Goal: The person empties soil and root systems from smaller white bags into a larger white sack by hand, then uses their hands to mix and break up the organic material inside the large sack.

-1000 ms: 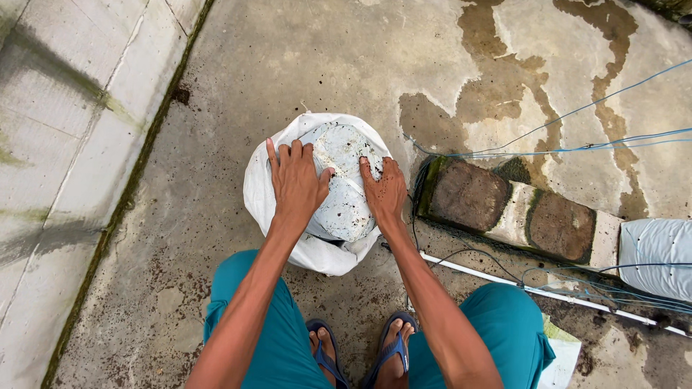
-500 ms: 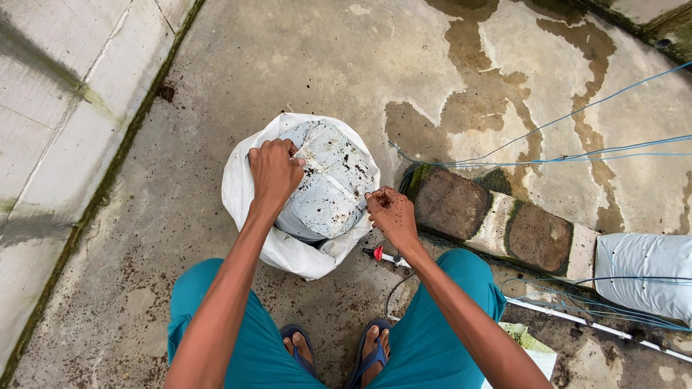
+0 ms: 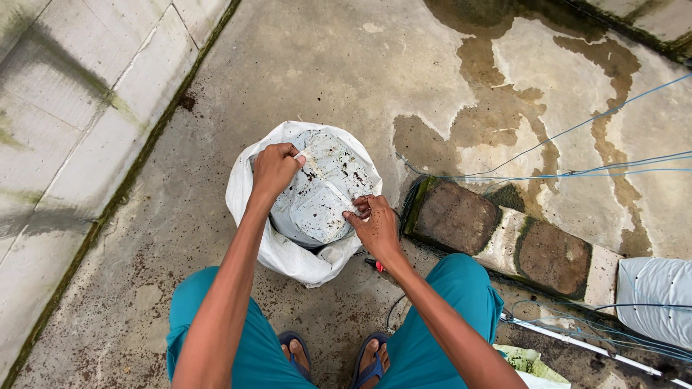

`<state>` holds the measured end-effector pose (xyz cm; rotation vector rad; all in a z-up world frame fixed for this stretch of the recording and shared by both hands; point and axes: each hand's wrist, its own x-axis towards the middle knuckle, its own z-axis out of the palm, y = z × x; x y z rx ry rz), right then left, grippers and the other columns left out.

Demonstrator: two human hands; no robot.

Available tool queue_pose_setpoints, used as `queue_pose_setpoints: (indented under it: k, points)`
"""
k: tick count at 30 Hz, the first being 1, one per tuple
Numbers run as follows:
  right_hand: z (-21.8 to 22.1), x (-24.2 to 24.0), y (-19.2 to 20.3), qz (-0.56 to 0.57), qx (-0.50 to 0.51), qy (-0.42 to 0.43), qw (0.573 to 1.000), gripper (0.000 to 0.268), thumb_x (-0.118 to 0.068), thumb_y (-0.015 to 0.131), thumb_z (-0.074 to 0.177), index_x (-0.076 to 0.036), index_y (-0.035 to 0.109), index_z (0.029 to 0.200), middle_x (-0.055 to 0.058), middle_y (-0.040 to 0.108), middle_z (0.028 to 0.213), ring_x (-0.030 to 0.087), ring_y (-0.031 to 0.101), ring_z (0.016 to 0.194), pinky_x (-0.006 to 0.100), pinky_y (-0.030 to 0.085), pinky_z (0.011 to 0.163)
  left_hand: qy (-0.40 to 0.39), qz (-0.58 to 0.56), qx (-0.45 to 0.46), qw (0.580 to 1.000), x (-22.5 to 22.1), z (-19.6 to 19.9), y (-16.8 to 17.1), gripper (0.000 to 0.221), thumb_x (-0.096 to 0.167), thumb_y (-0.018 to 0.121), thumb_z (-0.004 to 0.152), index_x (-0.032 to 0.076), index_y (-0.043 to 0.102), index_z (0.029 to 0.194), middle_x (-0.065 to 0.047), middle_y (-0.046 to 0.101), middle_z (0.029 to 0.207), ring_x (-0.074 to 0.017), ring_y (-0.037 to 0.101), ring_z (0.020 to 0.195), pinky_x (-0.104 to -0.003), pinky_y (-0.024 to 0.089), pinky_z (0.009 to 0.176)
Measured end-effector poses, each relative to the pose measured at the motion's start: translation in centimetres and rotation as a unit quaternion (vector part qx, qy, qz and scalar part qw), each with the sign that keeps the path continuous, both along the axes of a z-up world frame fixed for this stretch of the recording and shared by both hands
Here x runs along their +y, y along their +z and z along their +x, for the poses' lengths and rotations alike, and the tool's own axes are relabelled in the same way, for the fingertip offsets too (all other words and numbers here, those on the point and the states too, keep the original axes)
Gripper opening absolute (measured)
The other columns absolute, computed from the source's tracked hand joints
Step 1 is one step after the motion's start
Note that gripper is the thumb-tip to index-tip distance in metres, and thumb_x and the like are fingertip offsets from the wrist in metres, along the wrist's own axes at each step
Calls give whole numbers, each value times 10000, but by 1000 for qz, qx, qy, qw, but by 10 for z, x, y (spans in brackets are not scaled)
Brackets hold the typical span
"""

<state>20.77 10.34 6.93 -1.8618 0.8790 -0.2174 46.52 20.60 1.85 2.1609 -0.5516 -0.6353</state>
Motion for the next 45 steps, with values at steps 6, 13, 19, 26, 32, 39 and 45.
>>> queue_pose_setpoints:
  k: [6,13,19,26,32,39,45]
  points:
    - [-17,6,-80,-205,-136,100,964,448,-262,611,1050,61,678,1353,250,587,1127,326,522,965,551,471,930,47,-55,52,996,8,-2,-12,100,280,802,845,200,858,859,-61,672,679,-305,653,771,-403,500,840]
    - [1,16,-132,-206,-129,28,970,199,-241,656,1071,-76,716,976,133,573,907,379,539,826,476,446,793,76,-79,76,991,14,-15,-13,121,208,778,843,124,858,878,-93,643,653,-265,607,761,-361,472,835]
    - [7,15,-36,-225,-96,32,969,151,-53,591,857,-72,730,911,86,625,816,277,605,781,444,514,792,70,-85,59,992,21,-10,-7,127,200,784,867,99,856,896,-108,635,655,-268,573,736,-389,457,817]
    - [2,7,-13,-222,-183,92,953,346,-305,541,850,-54,737,984,118,659,840,300,637,844,495,549,930,57,-114,82,988,45,-29,24,89,121,749,867,60,796,822,-43,514,597,-177,404,653,-356,348,696]
    - [18,3,21,-217,-200,104,950,259,-103,512,785,-67,704,955,102,616,860,311,574,832,442,527,772,70,-146,112,980,54,-25,50,102,89,711,920,63,736,824,17,452,634,-127,378,663,-315,303,694]
    - [31,-32,-57,-223,-192,169,941,250,-109,480,993,23,617,1154,173,510,1010,308,452,959,453,416,945,40,-77,32,996,34,-10,11,248,202,642,1068,7,727,940,-167,613,699,-324,586,774,-458,446,787]
    - [41,-24,-85,-131,-162,80,975,184,-43,545,1166,-34,613,995,108,581,874,316,607,824,463,508,811,30,-54,34,997,30,4,11,255,256,692,996,117,790,805,-101,621,638,-293,605,688,-431,470,753]
